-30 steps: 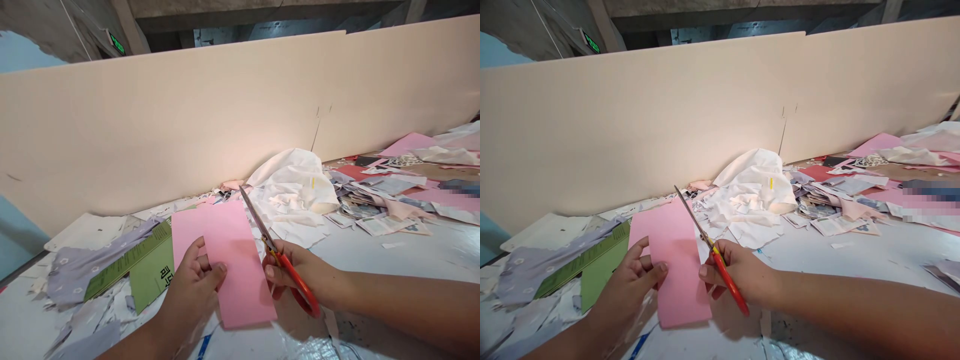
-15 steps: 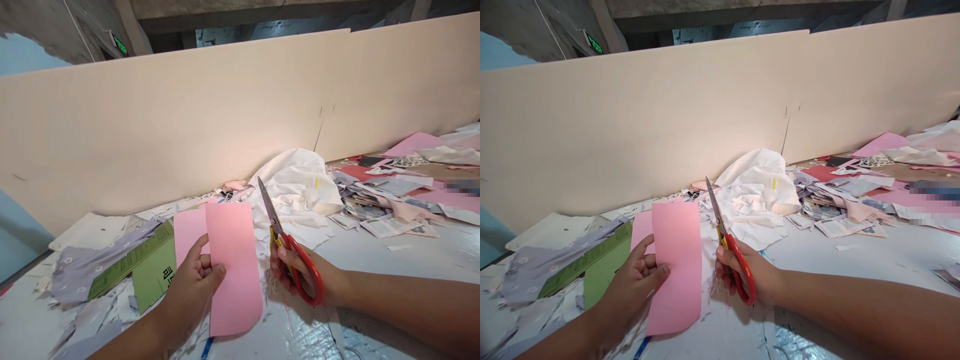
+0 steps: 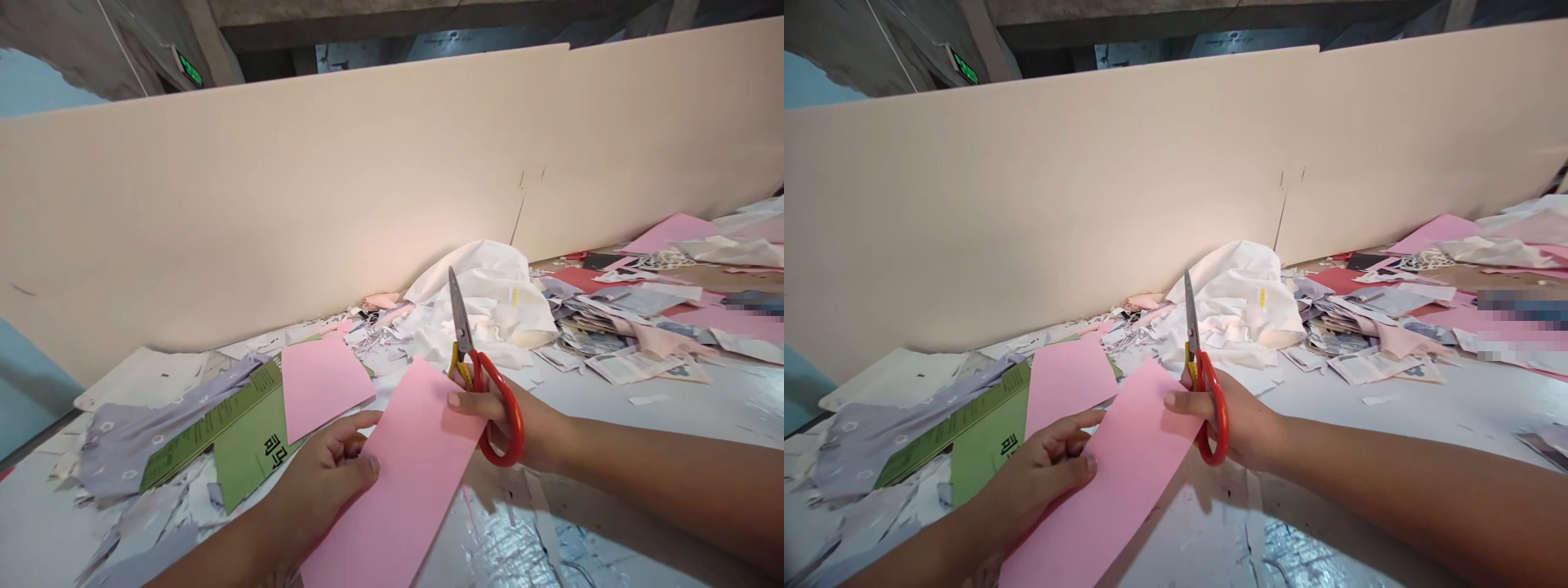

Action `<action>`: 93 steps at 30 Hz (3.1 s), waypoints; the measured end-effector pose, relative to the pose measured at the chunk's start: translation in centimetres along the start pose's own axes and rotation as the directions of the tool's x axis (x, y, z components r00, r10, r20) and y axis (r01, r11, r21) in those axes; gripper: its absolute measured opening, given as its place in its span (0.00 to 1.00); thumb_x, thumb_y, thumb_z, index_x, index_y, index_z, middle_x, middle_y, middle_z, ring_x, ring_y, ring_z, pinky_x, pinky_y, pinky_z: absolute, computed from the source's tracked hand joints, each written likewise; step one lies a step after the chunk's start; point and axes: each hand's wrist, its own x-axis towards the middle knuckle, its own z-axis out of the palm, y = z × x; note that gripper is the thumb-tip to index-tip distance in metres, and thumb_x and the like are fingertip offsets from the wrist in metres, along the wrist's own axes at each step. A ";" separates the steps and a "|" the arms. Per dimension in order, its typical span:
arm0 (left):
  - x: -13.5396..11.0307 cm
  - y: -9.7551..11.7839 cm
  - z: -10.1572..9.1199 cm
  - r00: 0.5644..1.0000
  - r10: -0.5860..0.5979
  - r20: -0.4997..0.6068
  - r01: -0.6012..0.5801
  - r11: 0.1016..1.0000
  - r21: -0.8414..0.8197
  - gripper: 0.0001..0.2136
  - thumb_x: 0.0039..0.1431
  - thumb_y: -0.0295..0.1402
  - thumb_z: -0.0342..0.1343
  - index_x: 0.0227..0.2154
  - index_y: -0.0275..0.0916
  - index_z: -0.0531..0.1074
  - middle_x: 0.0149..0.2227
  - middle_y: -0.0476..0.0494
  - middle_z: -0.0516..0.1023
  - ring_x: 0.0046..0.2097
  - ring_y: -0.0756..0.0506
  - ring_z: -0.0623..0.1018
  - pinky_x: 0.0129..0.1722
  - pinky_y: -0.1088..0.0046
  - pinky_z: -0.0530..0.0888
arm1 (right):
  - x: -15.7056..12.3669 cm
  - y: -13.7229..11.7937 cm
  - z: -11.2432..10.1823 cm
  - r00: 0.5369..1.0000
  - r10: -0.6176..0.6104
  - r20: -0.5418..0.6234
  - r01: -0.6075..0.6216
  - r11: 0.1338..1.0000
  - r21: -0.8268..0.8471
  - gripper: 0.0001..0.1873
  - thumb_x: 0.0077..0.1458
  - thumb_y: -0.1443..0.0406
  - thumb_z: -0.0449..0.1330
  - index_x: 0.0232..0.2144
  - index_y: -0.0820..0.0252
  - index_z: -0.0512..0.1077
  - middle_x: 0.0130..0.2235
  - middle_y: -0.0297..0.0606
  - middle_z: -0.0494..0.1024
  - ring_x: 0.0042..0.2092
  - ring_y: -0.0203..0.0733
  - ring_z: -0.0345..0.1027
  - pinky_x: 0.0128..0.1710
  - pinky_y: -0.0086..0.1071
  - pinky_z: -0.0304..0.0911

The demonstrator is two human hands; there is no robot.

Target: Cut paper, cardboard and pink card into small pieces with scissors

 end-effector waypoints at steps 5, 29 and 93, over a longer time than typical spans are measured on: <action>0.8 0.5 -1.8 0.999 -0.030 -0.012 0.028 0.991 -0.133 0.18 0.43 0.36 0.61 0.39 0.40 0.69 0.28 0.48 0.73 0.31 0.49 0.74 0.29 0.75 0.70 | 1.1 0.3 -1.6 0.985 -0.020 -0.169 0.028 0.999 0.043 0.15 0.36 0.66 0.65 0.22 0.59 0.59 0.21 0.26 0.61 0.22 0.30 0.56 0.21 0.26 0.51; 2.4 -0.5 -3.1 0.987 0.073 -0.146 -0.099 0.980 -0.174 0.09 0.46 0.30 0.59 0.31 0.39 0.67 0.27 0.51 0.69 0.25 0.54 0.69 0.22 0.81 0.66 | 1.6 0.3 -2.5 0.931 -0.176 -0.321 0.098 0.964 -0.246 0.12 0.39 0.69 0.59 0.22 0.57 0.57 0.21 0.25 0.60 0.21 0.30 0.53 0.21 0.27 0.49; -0.5 1.8 0.0 0.961 -0.197 0.194 0.258 0.893 -0.369 0.14 0.50 0.42 0.51 0.34 0.37 0.72 0.25 0.41 0.74 0.28 0.43 0.75 0.27 0.64 0.71 | 1.6 -0.2 -2.9 0.984 0.122 -0.130 -0.170 0.863 -0.476 0.12 0.43 0.60 0.57 0.16 0.60 0.62 0.15 0.31 0.65 0.18 0.34 0.59 0.18 0.28 0.53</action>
